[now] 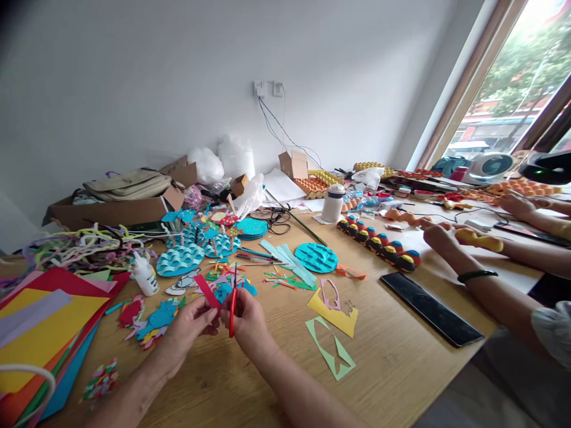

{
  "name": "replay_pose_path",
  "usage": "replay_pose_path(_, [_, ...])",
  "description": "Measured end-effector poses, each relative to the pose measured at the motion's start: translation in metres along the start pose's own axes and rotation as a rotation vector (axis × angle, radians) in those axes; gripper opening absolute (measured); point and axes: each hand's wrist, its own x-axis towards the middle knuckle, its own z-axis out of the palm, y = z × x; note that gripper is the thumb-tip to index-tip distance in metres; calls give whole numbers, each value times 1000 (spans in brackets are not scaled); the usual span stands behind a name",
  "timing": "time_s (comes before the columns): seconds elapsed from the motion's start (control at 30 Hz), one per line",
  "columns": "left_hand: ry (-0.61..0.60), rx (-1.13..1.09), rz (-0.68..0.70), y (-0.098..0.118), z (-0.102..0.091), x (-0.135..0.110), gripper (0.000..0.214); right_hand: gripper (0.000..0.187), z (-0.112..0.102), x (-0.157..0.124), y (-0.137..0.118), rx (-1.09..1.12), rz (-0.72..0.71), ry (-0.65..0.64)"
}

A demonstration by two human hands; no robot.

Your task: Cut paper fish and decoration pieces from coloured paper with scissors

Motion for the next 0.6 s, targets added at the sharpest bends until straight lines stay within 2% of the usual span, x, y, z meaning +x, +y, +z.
replay_pose_path(0.13, [21, -32, 31, 6, -10, 1, 11, 20, -1, -5, -4, -177, 13, -62])
replay_pose_path(0.33, [61, -98, 67, 14, -28, 4, 14, 28, 1, -13, -10, -477, -4, -173])
replay_pose_path(0.6, [58, -126, 46, 25, -27, -2, 15, 28, 2, -17, -9, -612, -78, -233])
